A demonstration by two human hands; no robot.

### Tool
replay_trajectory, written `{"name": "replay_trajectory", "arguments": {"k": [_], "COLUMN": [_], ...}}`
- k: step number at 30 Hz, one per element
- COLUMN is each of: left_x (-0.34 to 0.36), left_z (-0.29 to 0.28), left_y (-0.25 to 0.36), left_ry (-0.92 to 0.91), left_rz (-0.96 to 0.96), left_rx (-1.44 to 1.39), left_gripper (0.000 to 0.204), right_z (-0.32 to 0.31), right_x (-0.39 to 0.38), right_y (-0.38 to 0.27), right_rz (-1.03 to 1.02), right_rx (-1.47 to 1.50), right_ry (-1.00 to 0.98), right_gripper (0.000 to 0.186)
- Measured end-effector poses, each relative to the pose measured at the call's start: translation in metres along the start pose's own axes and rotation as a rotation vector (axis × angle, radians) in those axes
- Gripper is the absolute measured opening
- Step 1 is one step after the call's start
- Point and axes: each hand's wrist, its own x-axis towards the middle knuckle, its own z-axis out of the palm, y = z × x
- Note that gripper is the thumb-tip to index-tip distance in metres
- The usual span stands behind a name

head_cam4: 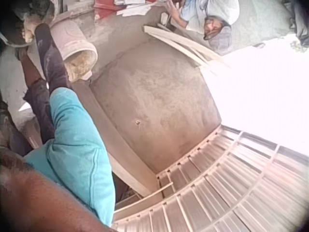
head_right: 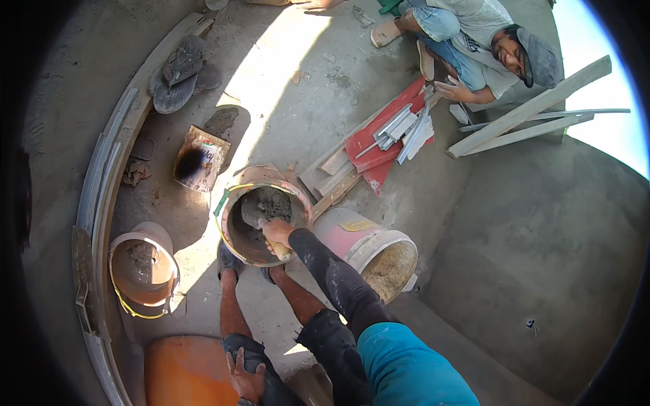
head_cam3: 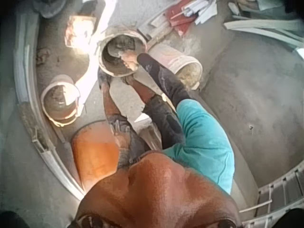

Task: The person applies mortar onto a concrete structure using a trowel, mixes cement mortar in a bucket with a trowel and hands, and then opens a plastic water bottle.

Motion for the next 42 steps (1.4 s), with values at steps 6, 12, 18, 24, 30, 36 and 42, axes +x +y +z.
{"name": "replay_trajectory", "arguments": {"k": [6, 12, 18, 24, 30, 36, 42], "left_x": [0.013, 0.011, 0.003, 0.007, 0.007, 0.005, 0.018], "left_z": [0.026, 0.004, -0.003, -0.022, -0.017, -0.02, -0.009], "left_y": [-0.061, -0.056, -0.012, 0.004, -0.007, -0.012, -0.001], "left_ry": [-0.231, -0.453, 0.031, -0.035, -0.068, -0.027, -0.075], "left_rz": [-0.014, 0.405, -0.027, -0.034, 0.029, 0.014, 0.118], "left_rx": [0.603, 0.918, 0.033, 0.028, 0.051, 0.044, 0.012], "left_gripper": [0.075, 0.064, 0.067, 0.065, 0.062, 0.06, 0.06], "right_z": [0.009, -0.014, 0.003, 0.005, -0.053, -0.001, -0.009], "right_x": [0.018, -0.054, 0.0, 0.038, 0.015, -0.057, 0.112], "right_y": [0.02, 0.015, 0.051, 0.041, 0.088, 0.067, 0.124], "right_rz": [-0.514, -0.542, -0.593, -0.442, -0.135, -0.157, -0.162], "right_rx": [-1.827, -1.716, -1.404, -0.686, 0.902, 0.393, 0.426], "right_ry": [-0.199, 0.432, 0.101, -0.191, -0.831, -0.151, 0.215], "right_gripper": [0.03, 0.024, 0.025, 0.026, 0.033, 0.032, 0.038]}}
